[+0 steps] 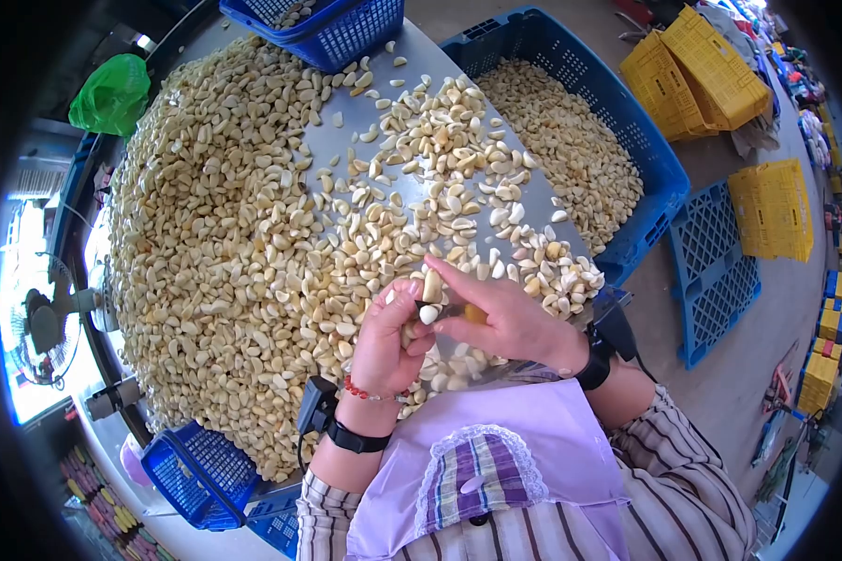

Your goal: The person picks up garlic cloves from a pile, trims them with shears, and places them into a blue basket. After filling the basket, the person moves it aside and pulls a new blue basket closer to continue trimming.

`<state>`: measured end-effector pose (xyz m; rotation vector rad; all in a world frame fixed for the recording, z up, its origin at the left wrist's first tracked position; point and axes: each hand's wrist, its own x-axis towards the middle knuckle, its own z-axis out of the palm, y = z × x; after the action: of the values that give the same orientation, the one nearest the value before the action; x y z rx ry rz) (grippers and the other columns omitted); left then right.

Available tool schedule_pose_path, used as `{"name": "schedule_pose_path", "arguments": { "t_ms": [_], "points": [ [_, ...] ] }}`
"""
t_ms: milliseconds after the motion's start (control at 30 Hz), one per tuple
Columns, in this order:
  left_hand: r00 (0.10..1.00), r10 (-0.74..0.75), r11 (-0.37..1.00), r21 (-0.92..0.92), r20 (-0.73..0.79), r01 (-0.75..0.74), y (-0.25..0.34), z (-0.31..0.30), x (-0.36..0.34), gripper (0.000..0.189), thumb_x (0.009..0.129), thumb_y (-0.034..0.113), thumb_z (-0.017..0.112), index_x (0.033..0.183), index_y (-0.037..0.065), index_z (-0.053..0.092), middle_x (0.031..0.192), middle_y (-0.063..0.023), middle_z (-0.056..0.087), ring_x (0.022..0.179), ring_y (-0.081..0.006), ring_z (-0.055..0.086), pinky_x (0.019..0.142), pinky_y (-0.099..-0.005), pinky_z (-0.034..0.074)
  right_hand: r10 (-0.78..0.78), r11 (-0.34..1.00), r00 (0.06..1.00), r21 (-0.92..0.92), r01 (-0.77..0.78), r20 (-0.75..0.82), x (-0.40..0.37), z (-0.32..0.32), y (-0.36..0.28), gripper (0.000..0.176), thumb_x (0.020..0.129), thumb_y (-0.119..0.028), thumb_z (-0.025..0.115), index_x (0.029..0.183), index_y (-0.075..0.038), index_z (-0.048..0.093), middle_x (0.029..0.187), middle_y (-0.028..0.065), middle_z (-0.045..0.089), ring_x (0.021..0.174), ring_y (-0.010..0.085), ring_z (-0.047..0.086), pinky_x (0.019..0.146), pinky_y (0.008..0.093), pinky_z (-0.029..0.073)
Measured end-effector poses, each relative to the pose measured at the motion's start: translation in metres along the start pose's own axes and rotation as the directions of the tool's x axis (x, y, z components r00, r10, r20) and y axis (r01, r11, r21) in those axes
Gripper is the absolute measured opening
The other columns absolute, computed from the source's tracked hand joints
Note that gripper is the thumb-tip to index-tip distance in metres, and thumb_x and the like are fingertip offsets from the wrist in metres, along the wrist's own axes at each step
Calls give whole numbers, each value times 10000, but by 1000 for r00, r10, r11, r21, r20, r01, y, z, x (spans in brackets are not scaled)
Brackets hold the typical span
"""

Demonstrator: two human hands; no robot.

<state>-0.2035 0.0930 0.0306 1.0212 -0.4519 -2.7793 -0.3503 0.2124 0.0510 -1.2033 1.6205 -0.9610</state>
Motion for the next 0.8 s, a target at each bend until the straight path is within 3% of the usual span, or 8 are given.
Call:
{"name": "schedule_pose_path", "arguments": {
  "t_ms": [100,167,300,467,567,700,800],
  "points": [
    [1000,-3,1000,1,-8,3,-1,0,2,59,930,155,544,911,102,562,721,24,536,554,-37,440,419,-162,284,-47,998,996,-39,44,-81,-3,3,2,729,868,-367,607,1449,-86,268,778,156,596,586,253,580,538,331,413],
    [999,-23,999,-36,-50,21,-5,-2,4,43,925,139,545,928,102,567,696,33,510,553,-43,444,424,-167,288,40,993,998,110,-35,-44,-5,-3,-4,713,868,-361,612,1442,-84,292,745,137,578,554,217,551,527,316,405],
    [997,-34,999,-39,-63,32,-7,0,3,37,918,125,552,943,104,569,682,41,488,556,-49,445,429,-171,293,26,999,998,45,-24,-53,-4,-4,2,702,867,-339,623,1438,-81,306,719,119,561,532,184,520,527,300,400],
    [998,-19,1000,-25,-53,18,-6,1,1,42,912,116,555,950,105,569,690,42,492,558,-48,447,429,-170,293,54,981,998,187,-57,22,-3,-7,2,698,872,-317,631,1446,-99,298,700,61,556,558,127,487,541,279,395],
    [998,-26,1000,-19,-55,25,-6,1,2,41,912,118,558,950,105,565,695,41,497,559,-48,448,429,-170,294,15,976,1000,218,-11,-14,-3,-3,4,704,872,-322,633,1452,-113,293,701,42,553,581,98,476,550,266,392],
    [998,-34,998,-52,-52,32,-6,0,1,39,909,121,565,945,106,559,727,27,523,554,-46,444,430,-163,293,43,986,999,158,-43,4,-2,-4,4,632,890,-291,616,1430,-107,343,706,30,557,595,88,484,570,258,417],
    [1000,-24,999,-39,10,24,-6,0,-1,36,909,124,566,936,103,556,773,8,552,552,-52,446,413,-159,288,-68,950,994,300,91,-85,1,2,19,518,927,-266,567,1399,-117,411,706,-5,562,567,65,476,548,232,422]
  ]
}}
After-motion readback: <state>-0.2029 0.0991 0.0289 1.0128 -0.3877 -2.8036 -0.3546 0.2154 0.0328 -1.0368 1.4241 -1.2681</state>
